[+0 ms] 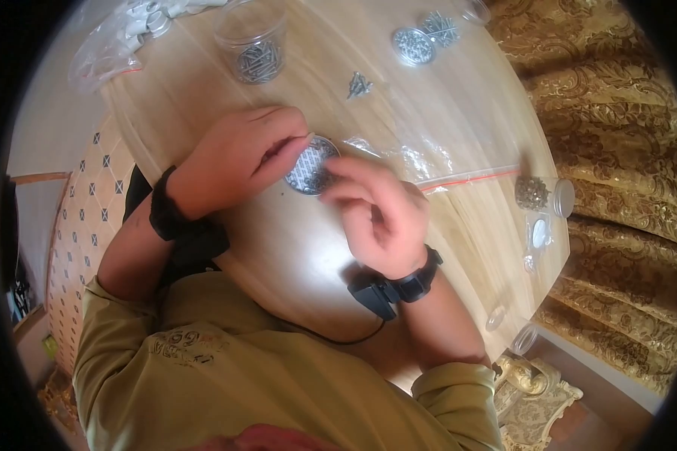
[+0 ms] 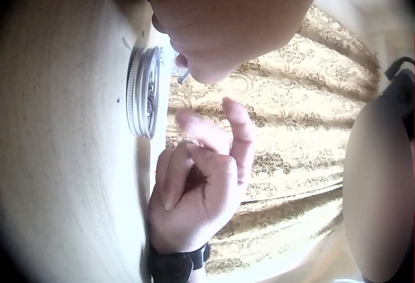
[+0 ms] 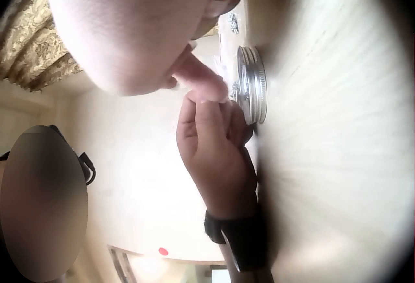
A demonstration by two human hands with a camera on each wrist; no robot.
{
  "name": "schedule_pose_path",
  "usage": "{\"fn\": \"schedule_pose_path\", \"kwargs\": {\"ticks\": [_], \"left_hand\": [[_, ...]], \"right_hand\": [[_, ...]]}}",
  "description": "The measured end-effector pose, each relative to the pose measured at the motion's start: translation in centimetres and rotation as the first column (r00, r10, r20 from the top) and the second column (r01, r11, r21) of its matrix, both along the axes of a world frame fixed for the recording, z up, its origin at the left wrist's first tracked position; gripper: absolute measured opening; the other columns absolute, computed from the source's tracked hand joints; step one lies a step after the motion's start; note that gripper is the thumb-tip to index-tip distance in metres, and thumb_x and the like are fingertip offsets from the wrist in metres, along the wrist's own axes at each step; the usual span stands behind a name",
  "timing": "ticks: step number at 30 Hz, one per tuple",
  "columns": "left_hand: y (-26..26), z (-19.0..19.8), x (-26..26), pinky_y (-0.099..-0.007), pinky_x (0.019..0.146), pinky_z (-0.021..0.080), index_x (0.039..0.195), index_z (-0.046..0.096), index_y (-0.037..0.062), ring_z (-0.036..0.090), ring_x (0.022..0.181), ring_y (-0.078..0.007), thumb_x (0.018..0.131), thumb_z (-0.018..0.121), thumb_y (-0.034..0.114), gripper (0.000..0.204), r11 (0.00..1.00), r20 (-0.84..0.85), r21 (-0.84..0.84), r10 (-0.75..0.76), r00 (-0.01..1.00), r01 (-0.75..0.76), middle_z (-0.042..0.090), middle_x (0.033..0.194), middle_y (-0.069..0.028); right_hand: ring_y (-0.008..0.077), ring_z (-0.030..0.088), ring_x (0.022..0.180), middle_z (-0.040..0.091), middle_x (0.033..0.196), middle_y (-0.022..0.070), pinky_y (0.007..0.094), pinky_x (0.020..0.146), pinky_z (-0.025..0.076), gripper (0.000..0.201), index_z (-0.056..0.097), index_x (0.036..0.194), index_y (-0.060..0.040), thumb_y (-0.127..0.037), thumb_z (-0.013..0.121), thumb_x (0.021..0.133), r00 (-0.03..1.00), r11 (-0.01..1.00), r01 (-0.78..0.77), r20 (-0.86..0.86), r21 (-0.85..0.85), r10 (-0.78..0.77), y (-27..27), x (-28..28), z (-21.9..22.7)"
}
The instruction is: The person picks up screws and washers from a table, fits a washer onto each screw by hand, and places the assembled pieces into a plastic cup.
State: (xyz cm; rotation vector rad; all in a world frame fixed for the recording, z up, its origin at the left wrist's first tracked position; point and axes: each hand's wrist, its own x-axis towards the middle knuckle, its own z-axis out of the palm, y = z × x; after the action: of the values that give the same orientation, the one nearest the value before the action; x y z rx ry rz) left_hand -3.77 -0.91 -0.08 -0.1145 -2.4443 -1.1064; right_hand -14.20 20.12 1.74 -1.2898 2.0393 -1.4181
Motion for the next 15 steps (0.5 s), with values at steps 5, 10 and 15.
{"fn": "schedule_pose_path", "kwargs": {"ticks": [5,10,15], "left_hand": [[0.1,0.1,0.0,-0.0428,0.064,0.046,0.093,0.058,0.0033,0.057,0.072,-0.0373,0.097,0.064,0.008,0.008,1.000,-0.012,-0.007,0.001,1.000,-0.001,0.058,0.081,-0.0156],[0.0,0.0,0.0,-0.0431,0.064,0.046,0.094,0.058,0.0038,0.057,0.072,-0.0376,0.096,0.064,0.008,0.008,0.999,-0.006,-0.031,0.011,1.000,-0.011,0.058,0.081,-0.0158],[0.0,0.0,0.0,-0.0433,0.064,0.046,0.093,0.058,0.0039,0.057,0.072,-0.0375,0.097,0.064,0.009,0.009,1.000,0.005,-0.023,0.013,1.000,-0.013,0.057,0.080,-0.0156]], "right_hand": [[0.0146,0.069,0.075,0.079,0.108,0.0131,0.0253,0.073,0.055,0.052,0.063,0.132,0.0049,0.011,0.048,0.082,0.989,0.993,0.116,0.098,-0.020,-0.113,-0.2,0.2,0.5],[0.0153,0.067,0.073,0.078,0.110,0.0131,0.0260,0.072,0.055,0.051,0.063,0.132,0.0030,0.011,0.050,0.084,0.984,0.994,-0.034,-0.177,-0.106,0.015,-0.5,-0.3,0.3],[0.0114,0.061,0.068,0.077,0.116,0.0130,0.0239,0.071,0.053,0.054,0.059,0.137,0.0034,0.011,0.048,0.084,0.967,0.975,-0.152,-0.226,-0.160,0.113,1.0,-1.7,-1.6]]}}
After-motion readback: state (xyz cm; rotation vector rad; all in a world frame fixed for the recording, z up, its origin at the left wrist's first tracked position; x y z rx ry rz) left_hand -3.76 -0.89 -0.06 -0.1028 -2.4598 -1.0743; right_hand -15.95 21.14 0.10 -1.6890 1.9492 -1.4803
